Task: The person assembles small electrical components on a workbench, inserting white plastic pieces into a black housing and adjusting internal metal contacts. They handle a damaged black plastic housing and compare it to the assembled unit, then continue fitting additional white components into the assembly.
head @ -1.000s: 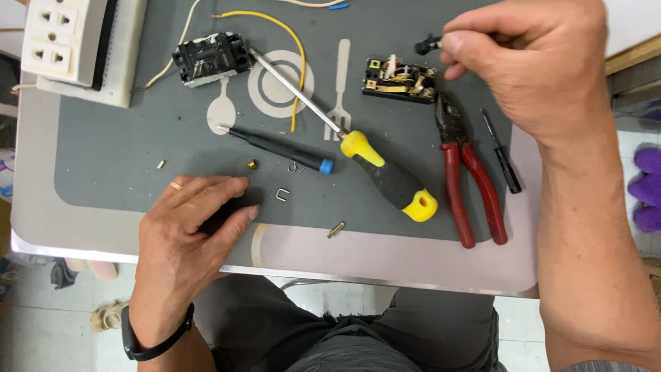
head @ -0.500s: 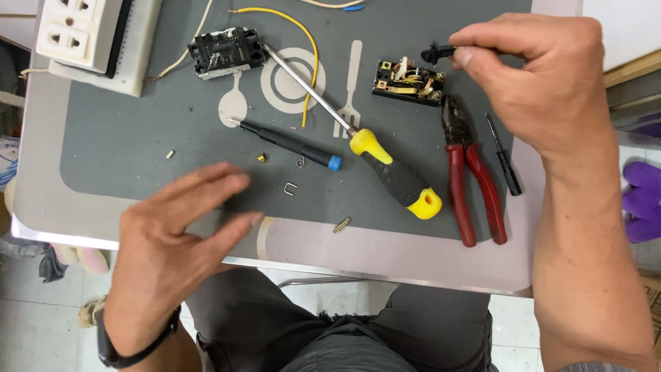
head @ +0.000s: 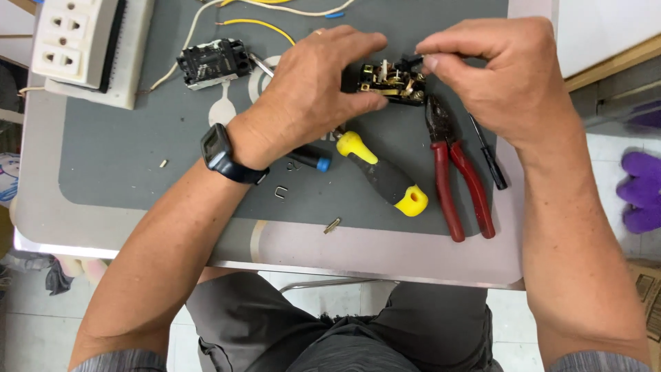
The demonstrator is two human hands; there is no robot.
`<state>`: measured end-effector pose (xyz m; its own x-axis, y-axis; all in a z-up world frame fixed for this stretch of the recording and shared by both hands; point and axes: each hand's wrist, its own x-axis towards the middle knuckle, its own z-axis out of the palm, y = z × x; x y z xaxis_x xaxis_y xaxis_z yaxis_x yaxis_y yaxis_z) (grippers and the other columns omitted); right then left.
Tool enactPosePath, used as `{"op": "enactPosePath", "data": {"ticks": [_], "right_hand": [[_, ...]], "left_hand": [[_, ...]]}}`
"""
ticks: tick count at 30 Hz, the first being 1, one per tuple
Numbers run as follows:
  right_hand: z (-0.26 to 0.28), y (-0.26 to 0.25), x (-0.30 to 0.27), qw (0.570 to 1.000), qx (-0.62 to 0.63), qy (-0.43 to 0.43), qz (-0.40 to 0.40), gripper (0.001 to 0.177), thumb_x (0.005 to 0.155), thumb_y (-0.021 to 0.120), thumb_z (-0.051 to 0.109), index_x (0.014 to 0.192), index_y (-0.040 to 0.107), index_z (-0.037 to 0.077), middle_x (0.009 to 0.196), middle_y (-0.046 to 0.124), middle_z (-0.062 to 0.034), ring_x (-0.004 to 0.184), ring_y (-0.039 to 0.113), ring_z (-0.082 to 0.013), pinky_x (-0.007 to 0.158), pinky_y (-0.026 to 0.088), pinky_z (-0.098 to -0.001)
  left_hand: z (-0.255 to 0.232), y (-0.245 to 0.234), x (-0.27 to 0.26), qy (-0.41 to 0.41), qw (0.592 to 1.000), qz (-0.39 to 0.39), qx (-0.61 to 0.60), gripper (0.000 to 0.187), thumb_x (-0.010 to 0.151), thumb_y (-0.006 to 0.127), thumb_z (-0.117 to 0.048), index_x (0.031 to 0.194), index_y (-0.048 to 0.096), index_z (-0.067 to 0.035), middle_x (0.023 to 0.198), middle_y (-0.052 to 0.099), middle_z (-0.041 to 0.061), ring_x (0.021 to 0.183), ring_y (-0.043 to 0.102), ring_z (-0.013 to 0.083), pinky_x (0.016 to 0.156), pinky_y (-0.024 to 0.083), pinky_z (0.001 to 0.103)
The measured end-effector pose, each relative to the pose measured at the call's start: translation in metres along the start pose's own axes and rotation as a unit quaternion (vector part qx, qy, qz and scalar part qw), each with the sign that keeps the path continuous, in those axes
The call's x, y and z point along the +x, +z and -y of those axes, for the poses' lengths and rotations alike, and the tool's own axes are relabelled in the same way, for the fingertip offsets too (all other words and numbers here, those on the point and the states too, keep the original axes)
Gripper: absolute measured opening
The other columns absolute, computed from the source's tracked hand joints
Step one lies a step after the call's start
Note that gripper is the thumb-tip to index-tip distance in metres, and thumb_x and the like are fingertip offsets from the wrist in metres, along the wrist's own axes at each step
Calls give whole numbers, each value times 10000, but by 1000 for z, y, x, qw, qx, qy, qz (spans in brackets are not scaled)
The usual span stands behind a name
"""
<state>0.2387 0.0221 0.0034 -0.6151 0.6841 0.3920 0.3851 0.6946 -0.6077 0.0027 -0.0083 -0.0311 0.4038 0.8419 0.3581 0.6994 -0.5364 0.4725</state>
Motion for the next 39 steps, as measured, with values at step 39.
{"op": "enactPosePath", "data": {"ticks": [39], "right_hand": [[1, 3, 2, 997, 15, -67, -42, 131, 956, 643, -177, 1001, 747, -112, 939, 732, -184, 881, 705, -240, 736, 538, -292]], "left_hand": [[-14, -1, 0, 116, 987, -73, 87, 291, 865, 851, -138, 998, 596, -95, 1040, 569, 65, 855, 524, 287, 690, 443, 396]]}}
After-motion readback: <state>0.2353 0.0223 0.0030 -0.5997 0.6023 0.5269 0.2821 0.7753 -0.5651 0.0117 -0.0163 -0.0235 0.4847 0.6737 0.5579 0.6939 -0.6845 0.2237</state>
